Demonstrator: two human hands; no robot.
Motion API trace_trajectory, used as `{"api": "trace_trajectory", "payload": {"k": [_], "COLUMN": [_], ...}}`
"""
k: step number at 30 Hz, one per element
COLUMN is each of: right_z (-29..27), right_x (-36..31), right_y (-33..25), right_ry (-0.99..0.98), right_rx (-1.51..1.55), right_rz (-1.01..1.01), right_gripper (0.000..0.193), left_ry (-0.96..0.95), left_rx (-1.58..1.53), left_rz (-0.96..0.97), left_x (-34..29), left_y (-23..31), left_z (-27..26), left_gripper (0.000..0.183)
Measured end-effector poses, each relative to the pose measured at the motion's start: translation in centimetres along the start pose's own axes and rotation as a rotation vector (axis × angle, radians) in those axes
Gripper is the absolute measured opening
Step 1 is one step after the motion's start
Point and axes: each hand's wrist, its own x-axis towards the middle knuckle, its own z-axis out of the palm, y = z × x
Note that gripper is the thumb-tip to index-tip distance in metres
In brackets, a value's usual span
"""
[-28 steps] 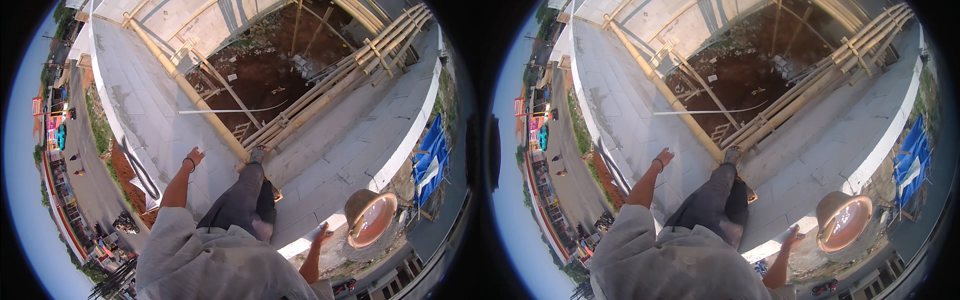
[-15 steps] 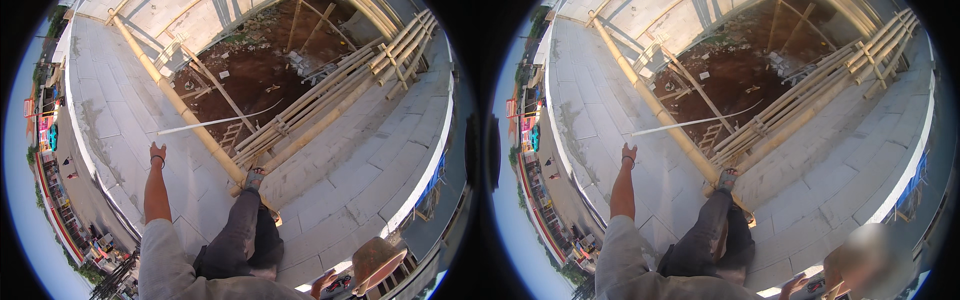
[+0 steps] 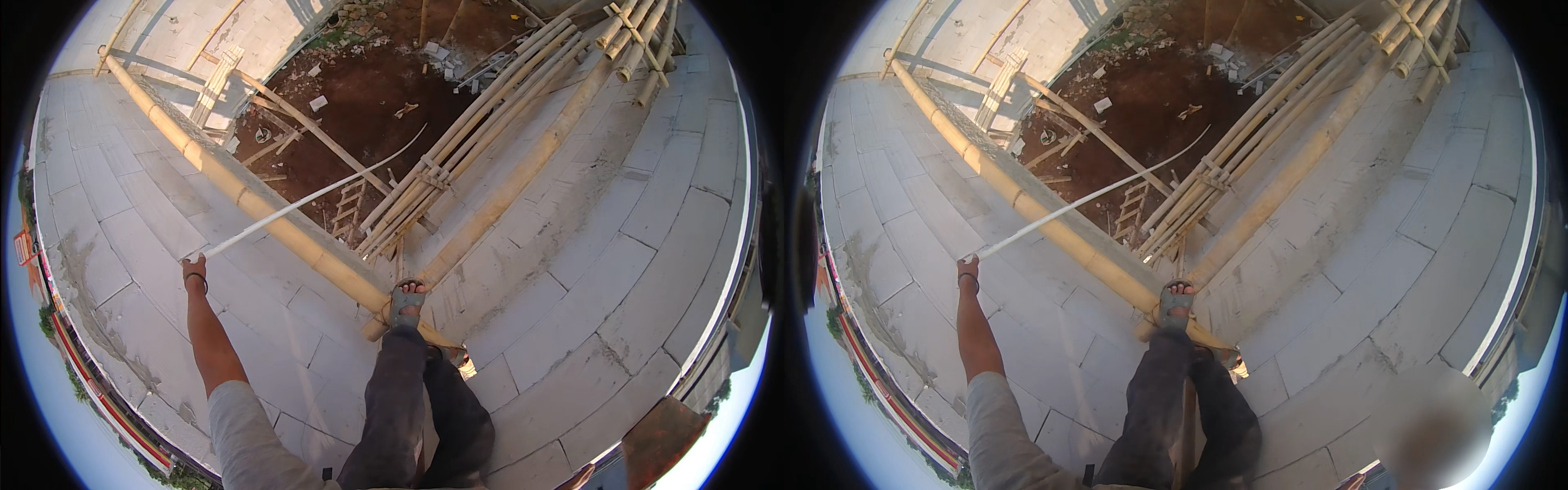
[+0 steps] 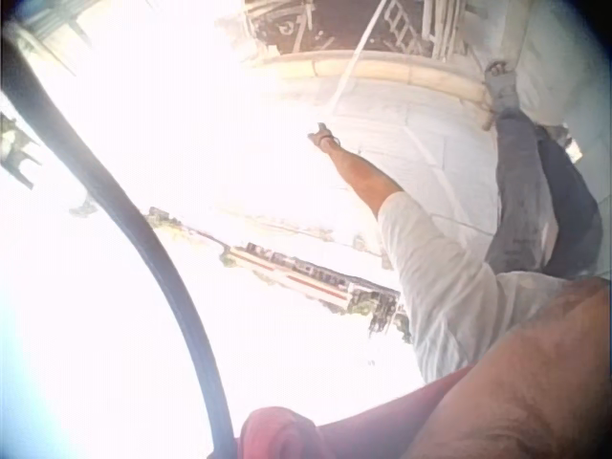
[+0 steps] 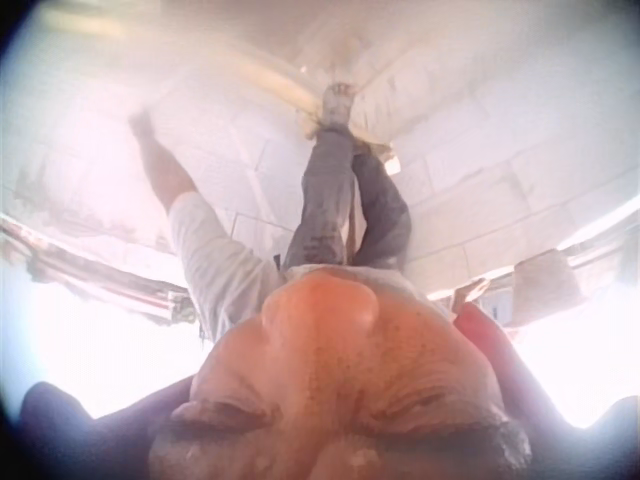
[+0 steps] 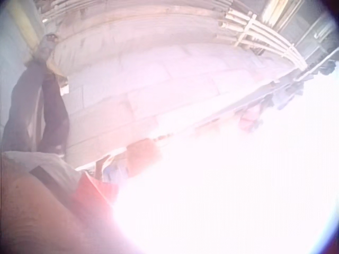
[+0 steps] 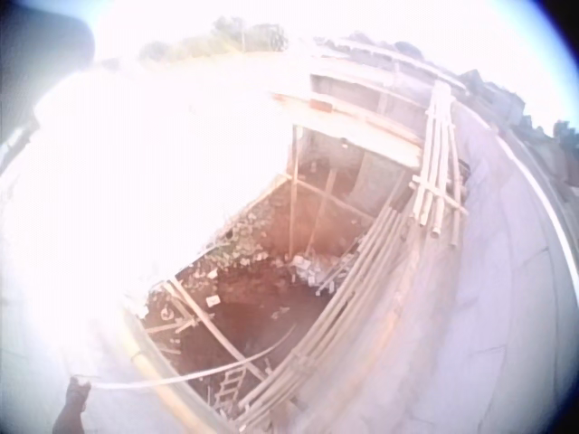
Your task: The person stands on a bamboo scaffolding platform and repeatedly handles wooden planks and a white PVC pipe. They lift and position planks, tie a rope around a plank, and move a bucket before picking up and positioning the pipe.
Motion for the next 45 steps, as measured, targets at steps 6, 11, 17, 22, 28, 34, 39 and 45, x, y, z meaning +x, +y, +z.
{"api": "trace_trajectory", "payload": {"k": [6, 11, 17, 22, 28, 34, 39, 45], "right_z": [-0.9, -0.4, 0.9, 0.8, -0.5, -2.8, -3.7, -3.0], "right_x": [-0.1, 0.0, -0.3, -0.8, -1.1, -1.5, -1.4, -0.7], "right_y": [0.8, 1.1, 0.0, -1.3, -2.5, -3.6, -3.4, -2.4], "right_ry": [-0.03, -0.068, 0.228, 0.163, 0.085, 0.074, -0.022, -0.088], "right_rx": [-0.052, 0.298, 0.158, 0.054, 0.153, 0.229, 0.228, 0.227], "right_rz": [0.031, -0.111, -0.292, -0.117, -0.015, -0.009, 0.022, -0.006], "right_gripper": [0.069, 0.069, 0.061, 0.082, 0.083, 0.079, 0.074, 0.087], "left_ry": [0.052, -0.09, -0.1, -0.118, 0.089, -0.006, -0.24, -0.633], "left_rx": [-0.128, -0.47, -0.778, -1.298, -1.431, -1.755, -1.879, -1.672], "left_rz": [0.245, 0.348, 0.598, 0.627, 0.977, 1.136, 1.374, 1.727], "left_x": [-8.9, -22.3, -39.2, -47.3, -56.0, -65.8, -72.1, -77.5], "left_y": [1.1, 6.7, 18.3, 25.7, 29.4, 27.2, 23.5, 22.2], "left_z": [-0.9, 0.1, -6.4, -21.5, -39.3, -49.2, -55.3, -59.0], "left_gripper": [0.039, 0.025, 0.02, 0.019, 0.02, 0.03, 0.04, 0.045]}}
